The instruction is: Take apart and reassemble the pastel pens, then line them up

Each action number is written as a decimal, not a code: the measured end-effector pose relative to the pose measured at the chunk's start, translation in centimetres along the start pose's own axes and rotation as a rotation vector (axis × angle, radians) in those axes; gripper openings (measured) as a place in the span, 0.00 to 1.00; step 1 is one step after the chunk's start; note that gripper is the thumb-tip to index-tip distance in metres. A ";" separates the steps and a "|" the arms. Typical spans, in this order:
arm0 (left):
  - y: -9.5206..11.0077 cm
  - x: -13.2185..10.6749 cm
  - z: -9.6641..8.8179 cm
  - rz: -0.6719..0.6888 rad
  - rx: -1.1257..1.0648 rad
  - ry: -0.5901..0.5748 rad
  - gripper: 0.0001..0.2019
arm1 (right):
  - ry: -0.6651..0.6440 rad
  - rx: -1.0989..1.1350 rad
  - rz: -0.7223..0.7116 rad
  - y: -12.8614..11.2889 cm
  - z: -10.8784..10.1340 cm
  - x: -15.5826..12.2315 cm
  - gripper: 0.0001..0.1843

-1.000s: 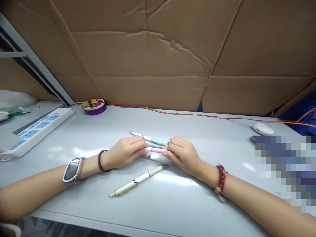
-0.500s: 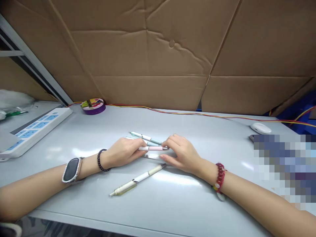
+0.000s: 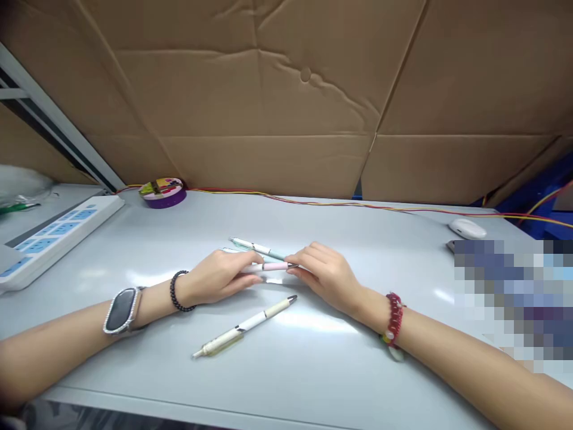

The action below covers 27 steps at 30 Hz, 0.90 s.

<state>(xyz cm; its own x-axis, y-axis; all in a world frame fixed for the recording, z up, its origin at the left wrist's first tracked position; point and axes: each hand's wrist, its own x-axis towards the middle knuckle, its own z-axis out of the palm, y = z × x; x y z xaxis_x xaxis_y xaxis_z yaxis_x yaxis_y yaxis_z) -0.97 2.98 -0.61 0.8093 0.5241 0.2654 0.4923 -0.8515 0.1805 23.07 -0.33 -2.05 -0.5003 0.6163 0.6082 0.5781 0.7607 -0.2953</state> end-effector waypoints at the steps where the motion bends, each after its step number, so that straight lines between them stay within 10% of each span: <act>1: 0.0 0.0 0.0 -0.004 -0.009 0.002 0.16 | 0.005 0.002 -0.010 0.0 0.0 0.0 0.09; 27: 0.3 0.1 -0.1 0.104 0.081 -0.050 0.14 | 0.122 0.117 -0.096 -0.6 -0.2 0.2 0.09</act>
<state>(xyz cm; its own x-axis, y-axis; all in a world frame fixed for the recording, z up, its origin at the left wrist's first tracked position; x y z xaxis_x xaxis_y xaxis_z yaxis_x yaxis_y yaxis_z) -0.77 2.80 -0.39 0.8711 0.4335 0.2307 0.4277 -0.9006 0.0774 22.76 -0.69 -1.55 -0.4632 0.5161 0.7205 0.4492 0.8375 -0.3111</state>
